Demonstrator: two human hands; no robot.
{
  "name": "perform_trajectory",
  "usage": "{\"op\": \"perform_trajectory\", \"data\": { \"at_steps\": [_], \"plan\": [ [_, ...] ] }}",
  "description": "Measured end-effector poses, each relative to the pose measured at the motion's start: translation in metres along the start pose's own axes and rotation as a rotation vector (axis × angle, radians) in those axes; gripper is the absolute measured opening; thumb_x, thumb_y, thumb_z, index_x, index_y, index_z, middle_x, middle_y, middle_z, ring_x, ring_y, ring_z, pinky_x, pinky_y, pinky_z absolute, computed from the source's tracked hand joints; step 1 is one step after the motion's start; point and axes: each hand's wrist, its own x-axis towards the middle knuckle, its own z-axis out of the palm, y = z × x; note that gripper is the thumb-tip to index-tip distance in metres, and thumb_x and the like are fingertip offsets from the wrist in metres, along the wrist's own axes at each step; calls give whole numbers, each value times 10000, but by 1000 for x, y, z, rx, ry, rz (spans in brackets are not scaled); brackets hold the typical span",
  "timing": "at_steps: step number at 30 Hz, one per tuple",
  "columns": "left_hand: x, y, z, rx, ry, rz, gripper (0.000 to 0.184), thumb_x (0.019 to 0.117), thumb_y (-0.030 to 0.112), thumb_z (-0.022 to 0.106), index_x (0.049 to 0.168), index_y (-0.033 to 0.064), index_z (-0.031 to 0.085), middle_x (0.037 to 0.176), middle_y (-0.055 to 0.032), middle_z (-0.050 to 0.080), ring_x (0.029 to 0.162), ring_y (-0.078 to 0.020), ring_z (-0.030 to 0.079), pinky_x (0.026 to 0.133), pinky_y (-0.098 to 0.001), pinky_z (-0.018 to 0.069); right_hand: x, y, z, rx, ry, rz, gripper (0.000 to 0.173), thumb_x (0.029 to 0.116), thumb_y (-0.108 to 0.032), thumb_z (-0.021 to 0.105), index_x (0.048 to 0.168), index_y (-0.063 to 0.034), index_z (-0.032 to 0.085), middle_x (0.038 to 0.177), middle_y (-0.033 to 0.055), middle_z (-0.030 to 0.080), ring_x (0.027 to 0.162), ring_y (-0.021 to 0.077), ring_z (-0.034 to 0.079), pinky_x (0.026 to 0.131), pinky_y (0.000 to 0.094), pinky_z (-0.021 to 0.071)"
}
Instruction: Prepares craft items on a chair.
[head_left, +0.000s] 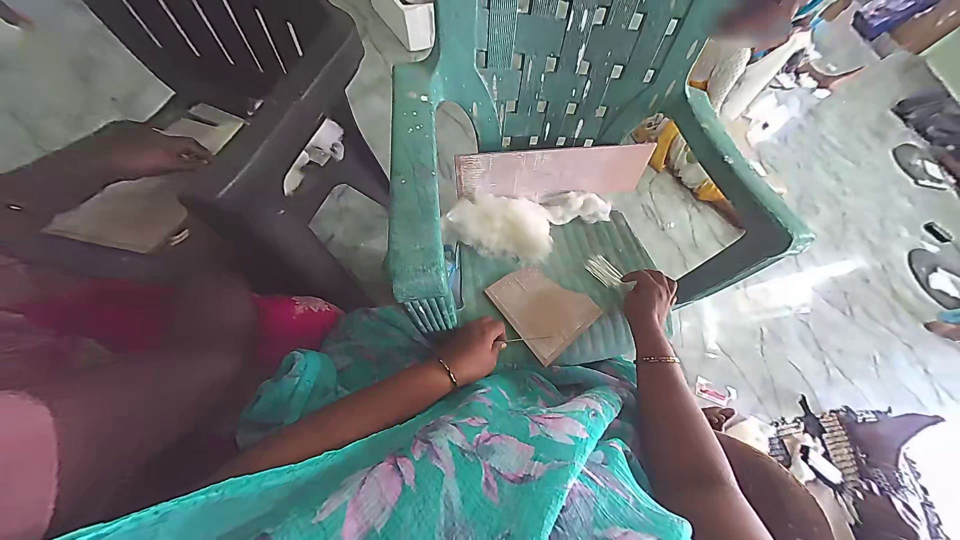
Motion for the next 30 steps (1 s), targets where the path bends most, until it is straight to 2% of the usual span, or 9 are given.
{"op": "perform_trajectory", "data": {
  "at_steps": [3,7,11,15,18,20,25,27,30],
  "plan": [
    [0,-1,1,1,9,13,299,1079,163,482,1220,-44,645,1231,-223,629,1205,-334,601,1076,-459,454,-3,1,1,-24,-52,-15,383,983,25,499,1236,-141,735,1357,195,625,1384,456,448,1058,706,346],
    [0,-2,1,3,11,26,294,1076,157,486,1212,-48,646,1223,-225,631,1203,-338,603,1078,-459,455,-6,-2,1,22,12,0,337,945,68,511,1063,-96,781,1274,197,672,1347,439,490,1066,673,355],
    [-1,-1,0,-3,-5,25,302,1080,158,478,1227,-53,637,1247,-230,622,1228,-342,591,1089,-464,446,-6,0,0,-50,-57,13,398,967,34,514,1250,-143,730,1376,194,617,1397,454,438,1080,704,328],
    [-2,1,-3,-16,-24,25,301,1082,143,475,1239,-63,629,1284,-241,614,1262,-347,577,1113,-451,430,-10,2,4,-35,53,-30,358,934,56,519,1083,-121,791,1296,191,672,1346,452,493,1070,697,339],
    [-3,2,-5,-12,-38,27,301,1083,139,473,1244,-65,626,1295,-245,609,1274,-349,571,1116,-453,427,-8,-12,-3,-16,169,-16,344,963,24,492,1085,-112,784,1295,200,663,1352,452,483,1068,681,334],
    [-1,1,-6,-22,-49,27,304,1086,142,474,1252,-64,623,1310,-247,602,1285,-354,564,1121,-458,425,-2,-25,-5,-4,157,-39,331,994,-19,485,1113,-118,778,1314,198,651,1355,454,476,1063,688,331],
    [-2,1,-9,-24,-78,42,312,1090,136,461,1265,-71,618,1323,-252,595,1285,-365,565,1116,-471,429,20,-69,14,110,12,-307,217,985,-104,632,1166,-87,751,1284,199,662,1294,450,531,1060,664,387],
    [-2,0,-9,-17,-80,48,314,1091,134,455,1262,-75,616,1328,-254,591,1289,-369,560,1119,-475,424,25,-90,25,151,-30,-438,261,970,-143,683,1220,-80,728,1284,203,664,1292,462,538,1060,675,397],
    [-2,-2,-8,-35,-72,55,306,1086,125,465,1252,-78,622,1324,-253,596,1287,-367,565,1118,-472,430,34,-121,42,129,-67,-538,346,962,-154,702,1308,-143,707,1321,185,649,1295,452,533,1043,663,407]
  ]
}}
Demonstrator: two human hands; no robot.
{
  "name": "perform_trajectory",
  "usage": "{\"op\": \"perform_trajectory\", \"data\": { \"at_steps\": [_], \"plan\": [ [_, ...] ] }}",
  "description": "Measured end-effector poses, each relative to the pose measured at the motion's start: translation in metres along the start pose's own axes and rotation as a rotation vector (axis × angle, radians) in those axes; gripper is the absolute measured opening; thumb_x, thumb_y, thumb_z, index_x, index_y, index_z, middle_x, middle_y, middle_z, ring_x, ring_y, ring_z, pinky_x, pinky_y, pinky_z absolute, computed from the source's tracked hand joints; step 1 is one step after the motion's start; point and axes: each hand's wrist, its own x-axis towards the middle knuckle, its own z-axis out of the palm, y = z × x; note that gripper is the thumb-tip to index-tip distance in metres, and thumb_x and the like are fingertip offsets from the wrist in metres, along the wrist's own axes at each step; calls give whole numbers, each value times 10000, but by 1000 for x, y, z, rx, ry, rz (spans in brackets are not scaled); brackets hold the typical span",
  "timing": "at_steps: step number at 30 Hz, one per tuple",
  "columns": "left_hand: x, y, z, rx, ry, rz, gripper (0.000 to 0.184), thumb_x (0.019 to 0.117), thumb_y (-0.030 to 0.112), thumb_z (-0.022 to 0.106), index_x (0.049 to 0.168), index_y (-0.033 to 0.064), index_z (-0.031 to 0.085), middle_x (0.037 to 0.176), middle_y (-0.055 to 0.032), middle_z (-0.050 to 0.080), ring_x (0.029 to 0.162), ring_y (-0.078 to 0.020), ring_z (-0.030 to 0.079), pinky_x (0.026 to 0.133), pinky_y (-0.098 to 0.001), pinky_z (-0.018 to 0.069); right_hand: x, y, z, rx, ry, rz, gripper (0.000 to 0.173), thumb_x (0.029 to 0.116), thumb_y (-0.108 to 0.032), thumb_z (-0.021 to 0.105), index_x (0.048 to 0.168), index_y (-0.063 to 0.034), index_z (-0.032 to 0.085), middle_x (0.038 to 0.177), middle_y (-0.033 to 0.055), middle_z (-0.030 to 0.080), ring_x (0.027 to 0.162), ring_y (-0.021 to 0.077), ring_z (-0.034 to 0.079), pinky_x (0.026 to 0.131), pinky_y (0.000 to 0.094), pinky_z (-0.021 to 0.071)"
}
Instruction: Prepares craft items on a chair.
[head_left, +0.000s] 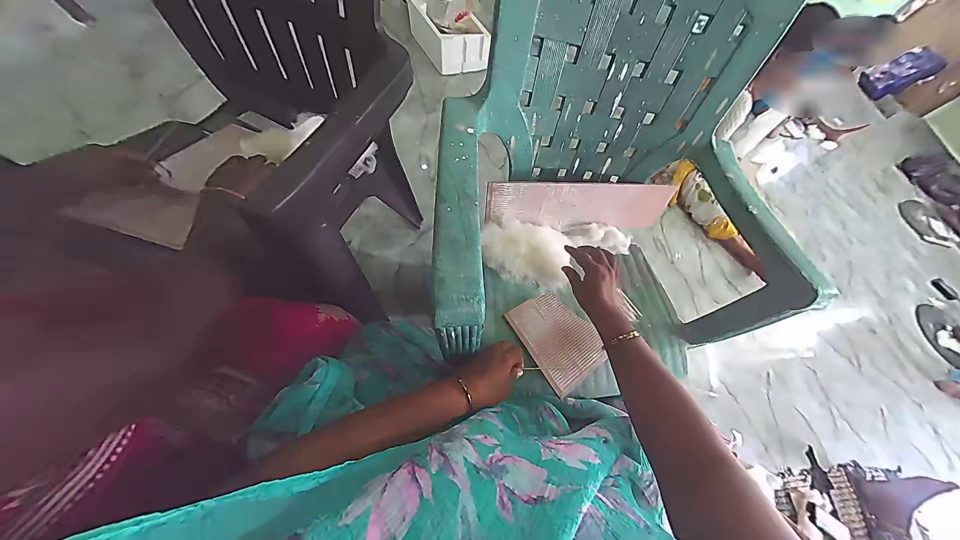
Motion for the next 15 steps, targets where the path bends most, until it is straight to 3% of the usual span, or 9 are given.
{"op": "perform_trajectory", "data": {
  "at_steps": [3,6,8,10,12,14,15],
  "plan": [
    [1,-1,-1,-12,-8,0,299,1084,125,471,1246,-76,621,1307,-254,598,1270,-369,571,1105,-477,438,18,-8,12,2,-69,27,334,977,-149,678,1305,-199,718,1391,164,612,1350,444,484,1028,674,402],
    [1,-2,-2,-2,-19,2,297,1085,135,474,1243,-66,625,1294,-250,600,1257,-372,576,1091,-483,448,25,-5,13,57,-85,65,149,960,-165,705,1072,-105,781,1280,182,658,1308,444,507,1039,672,389],
    [1,-2,-2,1,-24,-6,301,1085,138,471,1253,-59,626,1304,-245,600,1264,-368,574,1097,-484,444,22,-1,5,124,-27,78,139,956,-148,703,1026,-52,774,1196,190,698,1245,419,573,1091,622,385],
    [1,-1,-2,-1,-22,-11,302,1084,135,474,1256,-62,624,1310,-249,601,1275,-373,569,1105,-489,437,11,-2,-9,279,-6,162,181,984,-134,673,1069,11,741,1188,211,696,1219,382,593,1092,564,407],
    [0,0,-1,-10,-19,-11,304,1084,131,468,1251,-71,622,1300,-260,601,1275,-382,564,1110,-494,429,-5,-7,-23,548,-5,301,191,1013,-119,633,1108,39,682,1136,160,686,1096,230,628,984,428,491],
    [-1,0,-2,-40,0,-17,311,1083,132,464,1248,-74,628,1290,-262,610,1265,-380,571,1113,-492,426,-23,-11,-36,866,-3,392,73,1019,-72,582,1060,-24,618,948,27,631,859,91,598,797,304,516],
    [-2,1,-2,-76,18,-23,317,1085,140,462,1252,-73,626,1286,-259,613,1251,-372,579,1105,-487,429,-30,-12,-41,1016,-5,420,57,1021,-38,554,1030,-67,602,901,-12,633,817,74,609,765,290,534]
  ]
}}
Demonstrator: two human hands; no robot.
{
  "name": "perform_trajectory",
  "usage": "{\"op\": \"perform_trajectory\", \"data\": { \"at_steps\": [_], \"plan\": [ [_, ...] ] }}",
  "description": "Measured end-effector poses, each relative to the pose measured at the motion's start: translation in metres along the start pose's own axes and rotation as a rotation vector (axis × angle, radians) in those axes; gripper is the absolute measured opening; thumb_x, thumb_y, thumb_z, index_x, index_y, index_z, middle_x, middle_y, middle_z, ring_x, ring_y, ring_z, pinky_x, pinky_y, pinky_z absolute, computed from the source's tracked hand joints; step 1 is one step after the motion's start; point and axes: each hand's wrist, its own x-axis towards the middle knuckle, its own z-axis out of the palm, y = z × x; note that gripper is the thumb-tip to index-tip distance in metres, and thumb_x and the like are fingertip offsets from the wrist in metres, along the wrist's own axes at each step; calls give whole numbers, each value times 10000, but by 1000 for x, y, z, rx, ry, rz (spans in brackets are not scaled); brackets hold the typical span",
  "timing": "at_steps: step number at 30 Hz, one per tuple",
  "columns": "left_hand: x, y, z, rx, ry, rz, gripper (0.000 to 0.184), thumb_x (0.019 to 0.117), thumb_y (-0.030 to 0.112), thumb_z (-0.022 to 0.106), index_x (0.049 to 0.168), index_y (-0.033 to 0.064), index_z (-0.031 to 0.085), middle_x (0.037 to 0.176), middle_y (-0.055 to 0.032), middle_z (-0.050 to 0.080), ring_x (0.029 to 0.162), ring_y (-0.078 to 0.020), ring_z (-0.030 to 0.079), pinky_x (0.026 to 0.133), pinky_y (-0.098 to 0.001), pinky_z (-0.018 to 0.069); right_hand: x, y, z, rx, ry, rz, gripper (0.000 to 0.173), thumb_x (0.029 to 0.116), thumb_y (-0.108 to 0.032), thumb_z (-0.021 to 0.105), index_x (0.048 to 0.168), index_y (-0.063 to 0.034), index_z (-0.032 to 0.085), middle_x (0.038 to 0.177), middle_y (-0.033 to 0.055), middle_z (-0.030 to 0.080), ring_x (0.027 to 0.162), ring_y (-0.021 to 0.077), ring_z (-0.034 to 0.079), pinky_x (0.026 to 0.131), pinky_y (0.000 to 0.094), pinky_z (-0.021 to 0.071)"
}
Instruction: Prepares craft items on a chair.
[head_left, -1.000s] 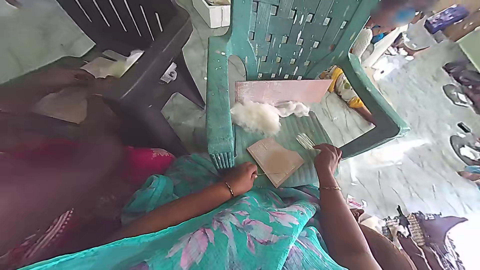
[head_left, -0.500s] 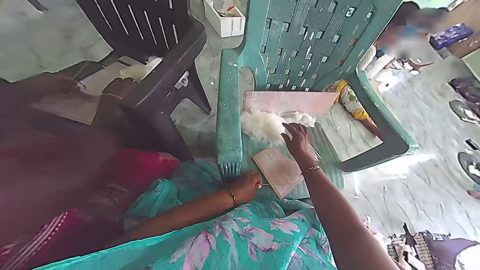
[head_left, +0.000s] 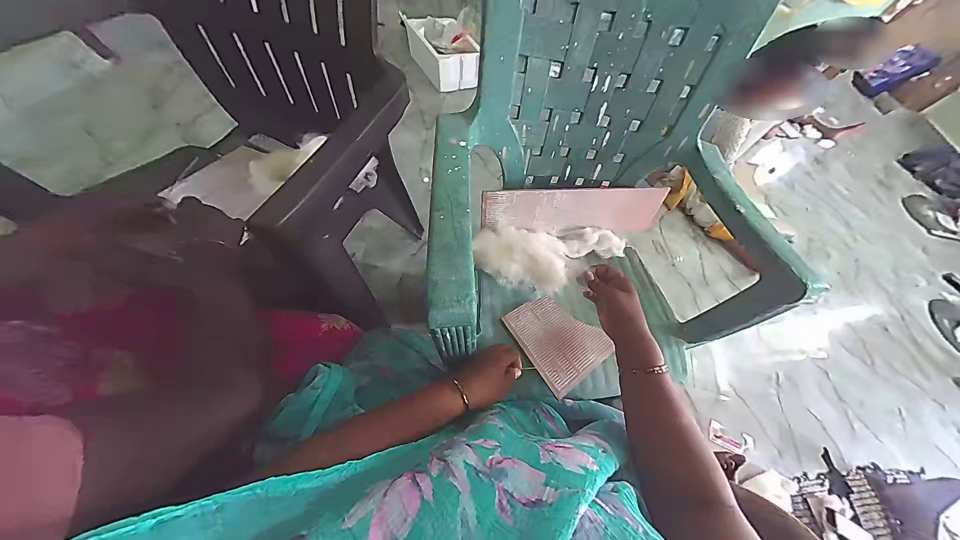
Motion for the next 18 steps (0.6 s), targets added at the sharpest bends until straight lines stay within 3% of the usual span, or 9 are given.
{"op": "perform_trajectory", "data": {
  "at_steps": [4,7,10,12,14,15,16,18],
  "plan": [
    [-4,1,8,-337,260,35,306,1036,211,591,1180,-55,636,1106,-176,672,995,-200,653,929,-362,526,-26,2,-12,331,-67,32,210,1016,19,465,958,-138,592,838,-47,637,760,74,622,738,291,555],
    [3,12,13,-481,564,183,305,960,236,676,1096,-34,642,1007,-93,638,868,-89,603,804,-251,520,-42,10,-14,467,-125,40,252,972,27,450,894,-135,626,754,-48,633,668,62,596,689,268,543],
    [20,33,1,-375,740,300,341,949,216,702,1194,-20,676,1174,-116,620,838,-81,565,755,-235,501,-50,20,-14,518,-228,57,238,944,7,462,875,-131,642,749,-46,650,669,54,610,697,259,553],
    [36,49,-12,-306,704,308,323,988,148,653,1282,14,657,1363,-138,579,839,-104,579,732,-264,506,-52,25,-16,554,-281,60,235,947,-11,471,869,-140,652,757,-46,661,681,53,620,706,258,555],
    [53,64,-22,-359,557,237,345,1038,100,570,1378,60,609,1467,-99,518,846,-103,565,733,-279,494,-51,28,-18,596,-309,53,231,951,-21,479,865,-146,653,760,-41,666,684,54,626,700,253,555],
    [61,70,-24,-434,472,196,349,1059,105,531,1402,74,589,1432,-72,545,857,-94,568,757,-280,494,-49,30,-21,613,-321,38,221,953,-31,487,867,-149,653,755,-42,662,679,50,620,690,248,547],
    [69,73,-24,-515,412,172,338,1071,119,510,1394,62,588,1312,-53,603,810,-68,545,728,-255,469,-47,32,-23,626,-326,20,211,952,-44,498,865,-153,657,744,-47,653,664,43,604,671,241,530],
    [81,79,-21,-596,352,137,244,1071,123,523,1265,11,621,936,-6,596,666,-28,473,622,-199,414,-44,35,-29,645,-293,13,212,957,-46,490,869,-150,652,734,-49,642,640,39,578,639,235,499]
  ]
}}
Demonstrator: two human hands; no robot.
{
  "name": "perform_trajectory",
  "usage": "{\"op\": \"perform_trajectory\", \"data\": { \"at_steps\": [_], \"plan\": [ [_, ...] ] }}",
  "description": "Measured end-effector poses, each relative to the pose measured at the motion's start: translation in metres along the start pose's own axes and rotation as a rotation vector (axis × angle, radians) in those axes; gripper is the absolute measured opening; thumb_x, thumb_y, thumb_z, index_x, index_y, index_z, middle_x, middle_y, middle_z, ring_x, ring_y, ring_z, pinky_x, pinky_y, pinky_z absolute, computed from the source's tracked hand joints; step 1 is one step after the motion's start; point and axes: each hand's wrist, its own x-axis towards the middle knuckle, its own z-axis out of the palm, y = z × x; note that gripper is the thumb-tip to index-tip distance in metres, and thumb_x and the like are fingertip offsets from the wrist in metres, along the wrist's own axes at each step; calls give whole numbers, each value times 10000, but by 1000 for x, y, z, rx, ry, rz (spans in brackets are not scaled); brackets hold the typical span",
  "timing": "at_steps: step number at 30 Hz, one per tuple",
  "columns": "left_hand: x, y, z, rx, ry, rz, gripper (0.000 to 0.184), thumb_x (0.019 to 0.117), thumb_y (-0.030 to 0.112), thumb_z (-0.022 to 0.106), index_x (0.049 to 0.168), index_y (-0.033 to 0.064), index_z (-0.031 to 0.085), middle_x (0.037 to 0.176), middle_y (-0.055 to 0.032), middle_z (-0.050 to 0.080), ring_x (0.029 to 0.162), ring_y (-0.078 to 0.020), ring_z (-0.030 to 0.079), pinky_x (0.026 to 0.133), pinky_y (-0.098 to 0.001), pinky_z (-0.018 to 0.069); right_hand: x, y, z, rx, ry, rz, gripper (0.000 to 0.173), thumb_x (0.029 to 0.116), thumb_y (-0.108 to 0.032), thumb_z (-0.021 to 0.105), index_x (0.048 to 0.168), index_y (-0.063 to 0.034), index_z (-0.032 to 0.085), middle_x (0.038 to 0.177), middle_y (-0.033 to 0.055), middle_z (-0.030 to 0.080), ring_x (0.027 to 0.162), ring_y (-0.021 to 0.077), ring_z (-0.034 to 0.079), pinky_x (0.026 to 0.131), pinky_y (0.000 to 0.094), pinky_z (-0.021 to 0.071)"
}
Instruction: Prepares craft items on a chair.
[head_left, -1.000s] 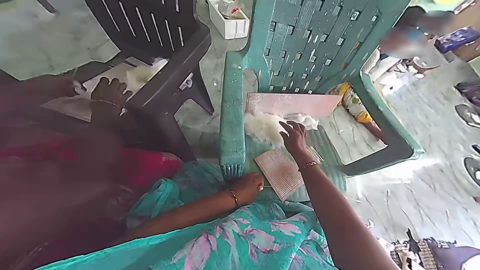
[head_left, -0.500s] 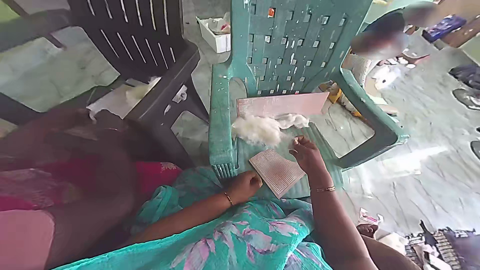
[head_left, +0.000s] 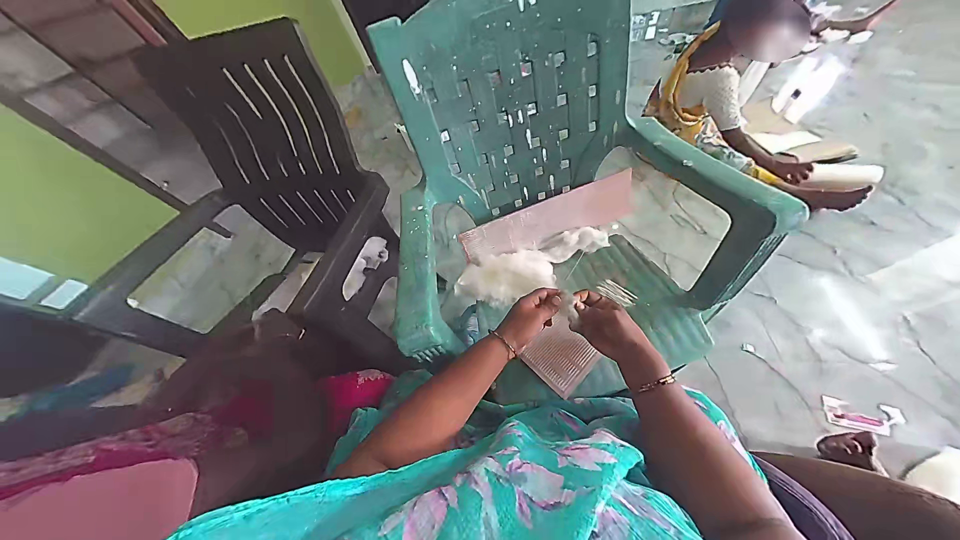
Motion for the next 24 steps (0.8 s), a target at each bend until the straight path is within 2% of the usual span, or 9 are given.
{"op": "perform_trajectory", "data": {
  "at_steps": [2,5,8,11,13,17,20,22,24],
  "plan": [
    [7,0,5,34,17,-34,135,1056,109,563,1101,0,630,808,8,551,639,-29,448,617,-197,397,1,-3,-7,4,74,6,222,977,-21,463,887,-127,636,727,-41,628,620,43,564,617,231,492],
    [19,-1,7,89,155,-35,121,1043,98,586,1061,-9,640,833,-24,557,665,-69,477,642,-236,428,7,-7,-16,-21,231,13,193,1014,-12,478,910,-107,610,706,-41,580,578,43,507,569,219,449],
    [39,-1,8,175,336,-77,198,1065,168,571,1113,-11,640,908,-83,590,741,-137,521,712,-312,466,18,-11,-23,10,426,12,149,1023,-16,500,956,-91,609,737,-25,583,559,46,483,526,205,420],
    [60,1,10,332,489,-152,305,1096,214,510,1193,-49,632,1057,-212,651,940,-302,615,888,-485,493,25,-17,-29,50,513,23,109,1038,-37,521,979,-79,602,755,-13,588,548,56,477,515,210,424],
    [75,-3,9,429,558,-200,324,1101,208,488,1226,-52,637,1146,-246,672,1090,-360,640,999,-536,477,27,-19,-31,40,523,29,82,1037,-47,540,993,-82,600,792,-7,598,583,63,505,541,217,445],
    [96,-16,-4,575,561,-340,353,1067,157,537,1352,-45,589,1336,-280,609,1277,-399,583,1093,-529,452,24,-22,-34,-31,502,24,70,1019,-26,571,999,-75,617,826,-1,633,632,65,553,565,216,460],
    [91,-19,-4,544,652,-245,470,985,122,677,1411,-26,544,1462,-313,466,1362,-422,485,1124,-494,429,23,-22,-38,-62,472,16,70,1010,-6,580,1012,-58,626,829,11,633,636,71,553,562,215,456],
    [77,-14,2,559,695,-100,513,957,129,713,1424,6,540,1511,-298,388,1237,-376,560,1017,-449,506,22,-22,-38,-85,438,21,59,1012,-20,586,1015,-60,630,830,10,630,645,69,559,578,216,472],
    [63,-12,6,578,707,82,517,934,142,742,1406,36,561,1500,-261,345,880,-222,610,739,-339,548,20,-21,-37,-108,368,19,65,1016,-21,579,1008,-61,630,824,5,636,645,65,560,584,213,474]
  ]
}}
